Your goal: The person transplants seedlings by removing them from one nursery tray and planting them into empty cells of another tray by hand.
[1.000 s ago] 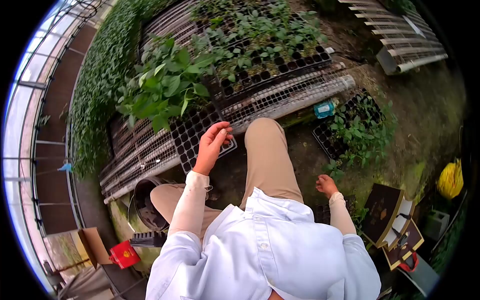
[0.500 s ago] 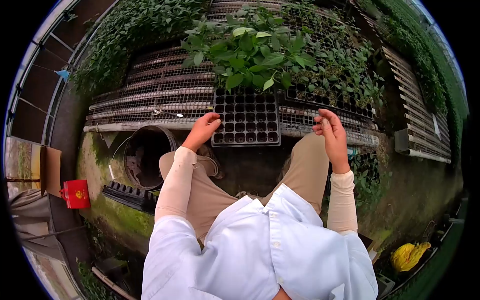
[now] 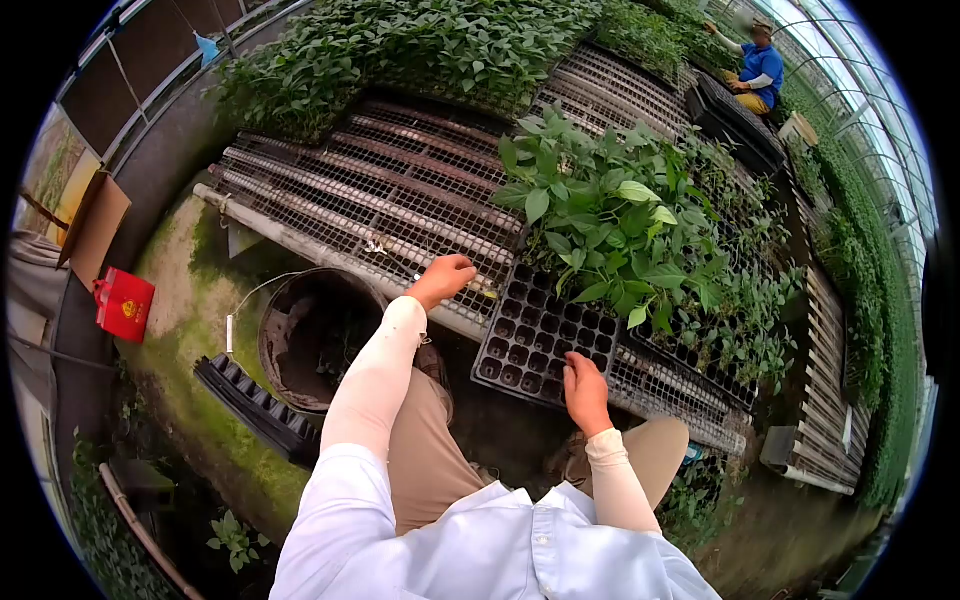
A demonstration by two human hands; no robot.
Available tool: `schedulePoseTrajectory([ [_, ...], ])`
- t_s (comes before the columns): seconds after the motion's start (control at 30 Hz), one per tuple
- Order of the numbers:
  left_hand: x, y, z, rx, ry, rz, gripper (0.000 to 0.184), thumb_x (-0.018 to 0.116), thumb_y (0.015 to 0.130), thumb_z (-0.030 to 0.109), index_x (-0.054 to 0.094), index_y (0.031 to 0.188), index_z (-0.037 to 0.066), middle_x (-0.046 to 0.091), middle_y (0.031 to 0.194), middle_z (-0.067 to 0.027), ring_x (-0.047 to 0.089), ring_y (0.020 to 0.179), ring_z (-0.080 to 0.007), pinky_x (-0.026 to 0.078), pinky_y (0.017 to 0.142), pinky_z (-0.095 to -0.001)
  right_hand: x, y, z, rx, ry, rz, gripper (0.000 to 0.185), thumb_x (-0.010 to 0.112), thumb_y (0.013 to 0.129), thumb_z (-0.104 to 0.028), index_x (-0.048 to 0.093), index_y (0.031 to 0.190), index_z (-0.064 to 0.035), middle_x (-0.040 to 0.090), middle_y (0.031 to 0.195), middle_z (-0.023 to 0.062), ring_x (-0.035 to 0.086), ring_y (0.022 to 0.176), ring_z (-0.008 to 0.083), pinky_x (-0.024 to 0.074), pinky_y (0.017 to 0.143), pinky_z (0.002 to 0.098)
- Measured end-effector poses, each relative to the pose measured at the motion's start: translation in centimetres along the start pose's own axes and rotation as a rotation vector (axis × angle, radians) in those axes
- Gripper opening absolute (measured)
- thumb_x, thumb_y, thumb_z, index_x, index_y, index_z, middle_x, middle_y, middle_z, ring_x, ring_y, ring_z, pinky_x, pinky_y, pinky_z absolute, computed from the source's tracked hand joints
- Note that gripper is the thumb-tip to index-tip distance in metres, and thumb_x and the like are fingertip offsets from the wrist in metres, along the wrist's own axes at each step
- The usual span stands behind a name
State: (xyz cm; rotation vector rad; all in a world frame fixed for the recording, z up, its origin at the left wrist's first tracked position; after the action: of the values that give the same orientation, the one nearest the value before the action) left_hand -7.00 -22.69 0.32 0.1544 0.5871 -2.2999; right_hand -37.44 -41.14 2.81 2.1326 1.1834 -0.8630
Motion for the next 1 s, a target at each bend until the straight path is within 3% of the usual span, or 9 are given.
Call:
schedulePoseTrajectory([
  [0.17,-2.8,7.9,-1.7,-0.131,-0.212,0.049,0.034,0.062,0.095,0.026,0.061,0.121,0.003,0.065,0.101,-0.0024,0.063,0.081,-0.0125,0.051,0.066,-0.028,-3.4,0.4,5.9,0.15,-0.311,-0.038,0.034,0.061,0.092,-0.01,0.056,0.123,0.003,0.066,0.105,0.0228,0.063,0.095,0.0417,0.0509,0.082,0.0473],
  [0.3,-2.7,17.4,0.2,-0.145,-0.408,0.058,0.029,0.061,0.098,0.024,0.061,0.118,0.003,0.067,0.099,-0.005,0.065,0.08,-0.0152,0.054,0.069,-0.0307,-3.9,1.2,9.9,0.352,-0.186,-0.156,0.034,0.061,0.093,-0.013,0.056,0.123,0.0027,0.067,0.095,0.0214,0.065,0.085,0.0424,0.0511,0.074,0.0491],
  [0.43,-2.4,30.4,2.9,0.098,-0.686,0.052,0.018,0.061,0.096,0.019,0.063,0.104,0.002,0.063,0.084,-0.0031,0.06,0.068,-0.0123,0.052,0.06,-0.0303,-2.0,0.8,14.4,0.439,0.072,-0.18,0.032,0.057,0.098,-0.014,0.054,0.125,0.0031,0.067,0.092,0.0155,0.064,0.08,0.0283,0.0502,0.075,0.0392],
  [0.5,-3.6,39.6,1.8,0.386,-0.671,0.162,0.017,0.065,0.094,0.017,0.066,0.102,0.002,0.067,0.084,-0.0057,0.066,0.076,-0.0185,0.053,0.067,-0.0322,-2.2,2.1,14.5,0.167,-0.039,-0.17,0.025,0.057,0.098,-0.014,0.054,0.116,0.0039,0.062,0.091,0.0089,0.059,0.08,0.0213,0.0485,0.074,0.0344],
  [0.67,-4.2,49.0,5.3,0.283,-1.0,0.061,0.024,0.061,0.096,0.008,0.052,0.116,-0.004,0.065,0.102,-0.0182,0.068,0.087,-0.0302,0.06,0.077,-0.0456,-1.9,2.0,17.2,0.46,0.257,-0.245,0.027,0.058,0.098,-0.015,0.054,0.118,0.0033,0.062,0.095,0.0091,0.059,0.084,0.022,0.0483,0.077,0.0344],
  [0.73,-4.2,50.5,6.4,0.364,-0.952,0.141,0.018,0.059,0.099,0.01,0.055,0.105,-0.005,0.065,0.095,-0.017,0.068,0.082,-0.0308,0.058,0.075,-0.0475,-1.7,2.7,17.5,0.516,0.306,-0.258,0.028,0.058,0.098,-0.015,0.054,0.119,0.0031,0.062,0.097,0.0092,0.059,0.085,0.0223,0.0482,0.078,0.0344],
  [0.83,-3.4,54.9,7.5,0.436,-1.325,0.05,0.018,0.058,0.1,0.013,0.057,0.1,-0.006,0.064,0.089,-0.0149,0.068,0.081,-0.0308,0.057,0.073,-0.0467,-1.6,3.2,17.8,0.583,0.358,-0.283,0.029,0.059,0.098,-0.016,0.054,0.121,0.0028,0.062,0.099,0.0093,0.059,0.087,0.0227,0.048,0.08,0.0344],
  [0.93,-3.9,50.2,10.1,0.258,-0.938,0.503,0.014,0.061,0.098,0.01,0.055,0.095,-0.003,0.06,0.084,-0.0111,0.065,0.072,-0.0285,0.053,0.066,-0.0437,-1.5,3.3,18.3,0.619,0.388,-0.302,0.03,0.059,0.098,-0.016,0.054,0.122,0.0025,0.062,0.101,0.0094,0.059,0.09,0.0231,0.0479,0.082,0.0344],
  [1.0,-4.0,51.7,8.6,0.342,-1.111,0.573,0.014,0.062,0.095,0.009,0.051,0.094,0.001,0.057,0.08,-0.01,0.061,0.065,-0.0254,0.051,0.059,-0.0427,-1.4,3.8,18.8,0.626,0.416,-0.313,0.031,0.059,0.098,-0.016,0.054,0.123,0.0022,0.062,0.103,0.0095,0.059,0.091,0.0234,0.0478,0.084,0.0344],
])
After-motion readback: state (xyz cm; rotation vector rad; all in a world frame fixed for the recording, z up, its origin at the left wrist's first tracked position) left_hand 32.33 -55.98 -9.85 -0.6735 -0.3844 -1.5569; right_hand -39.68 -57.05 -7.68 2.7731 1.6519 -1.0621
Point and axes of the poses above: each hand's wrist, its own y-axis towards the middle knuckle, its own x-axis out of the palm, z = x × y, the point moved 6 cm from there along y, towards the middle knuckle
